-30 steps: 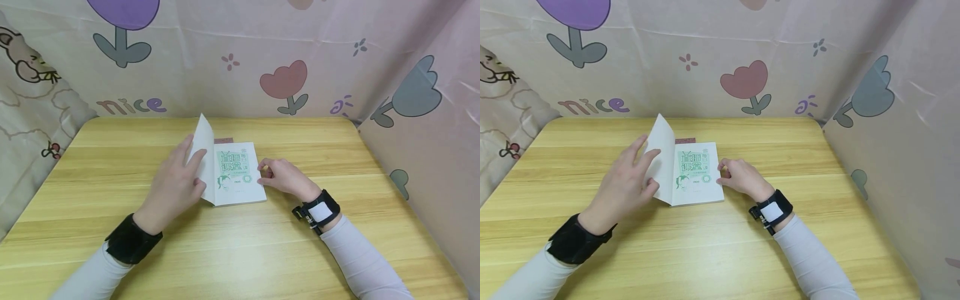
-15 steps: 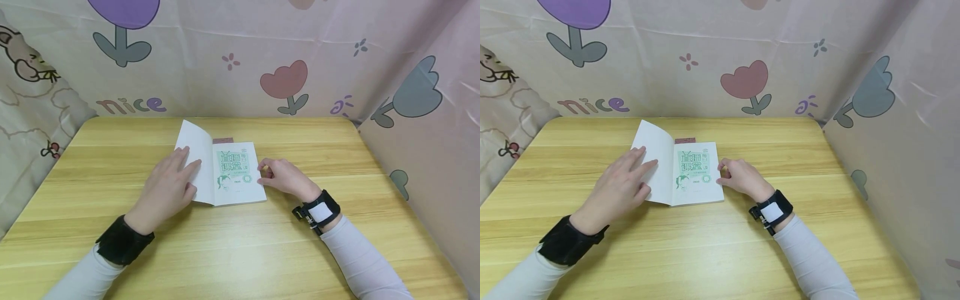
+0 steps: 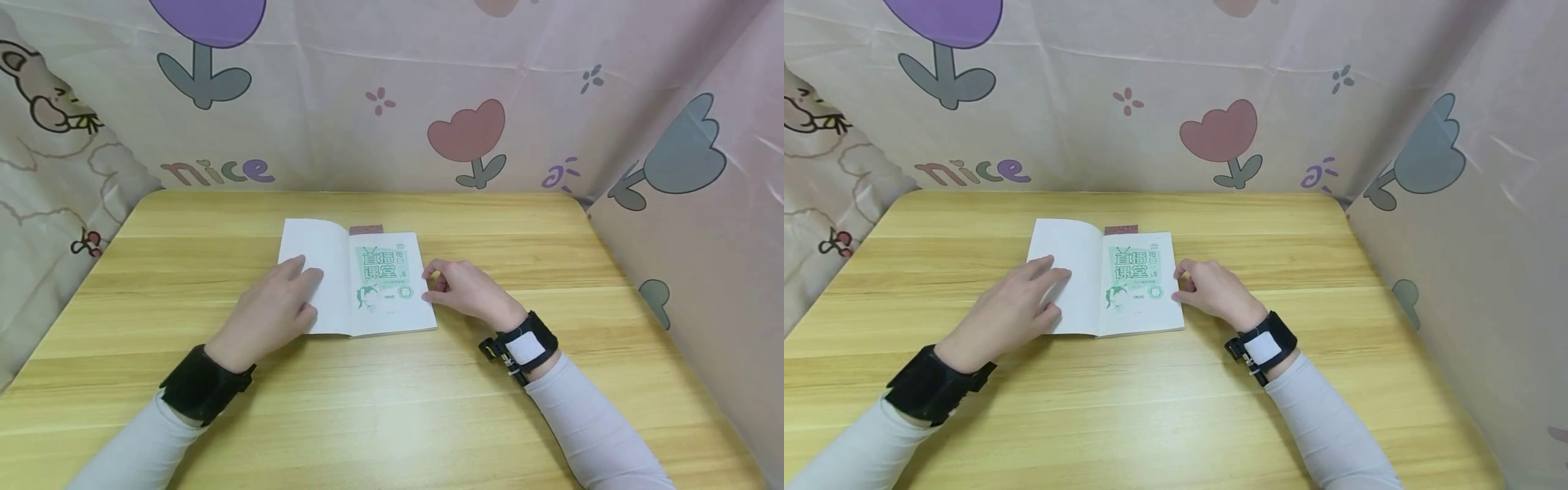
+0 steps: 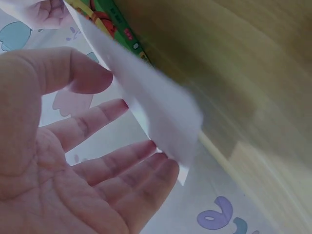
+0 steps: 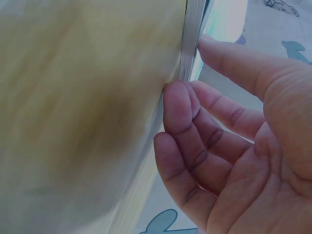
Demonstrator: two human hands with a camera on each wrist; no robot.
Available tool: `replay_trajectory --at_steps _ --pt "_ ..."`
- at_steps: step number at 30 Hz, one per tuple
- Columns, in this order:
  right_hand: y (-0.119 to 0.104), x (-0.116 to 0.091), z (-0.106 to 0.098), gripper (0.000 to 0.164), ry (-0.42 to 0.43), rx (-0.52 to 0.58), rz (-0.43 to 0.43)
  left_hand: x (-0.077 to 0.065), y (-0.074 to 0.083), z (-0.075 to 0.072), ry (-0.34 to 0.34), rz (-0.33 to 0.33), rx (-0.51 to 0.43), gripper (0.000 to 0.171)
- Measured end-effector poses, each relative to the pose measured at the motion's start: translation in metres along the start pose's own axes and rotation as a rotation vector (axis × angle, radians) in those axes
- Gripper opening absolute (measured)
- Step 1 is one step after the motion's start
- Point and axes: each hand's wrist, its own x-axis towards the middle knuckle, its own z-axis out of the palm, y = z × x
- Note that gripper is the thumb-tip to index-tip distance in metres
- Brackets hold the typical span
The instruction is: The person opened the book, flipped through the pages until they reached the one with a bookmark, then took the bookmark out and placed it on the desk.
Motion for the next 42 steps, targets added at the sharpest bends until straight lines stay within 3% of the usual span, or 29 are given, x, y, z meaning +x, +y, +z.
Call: replay_trajectory --at_steps 10,21,42 --pt "0.0000 0.0001 -0.0002 0.036 -0.001 -0.018 -0.012 0.0001 -0.0039 0.0055 -0.088 -0.060 -0.054 0.053" --pt "0.0004 -0.0005 0.0004 0.036 0.011 -0.027 -0.026 -0.0025 -0.0082 0.0085 -0.184 -0.051 -0.074 0.057" --pt "-0.0015 -0.0025 -0.0016 0.036 0.053 -0.059 -0.022 -0.0030 -0.0094 0.0080 -0.214 -0.056 -0.060 0.058"
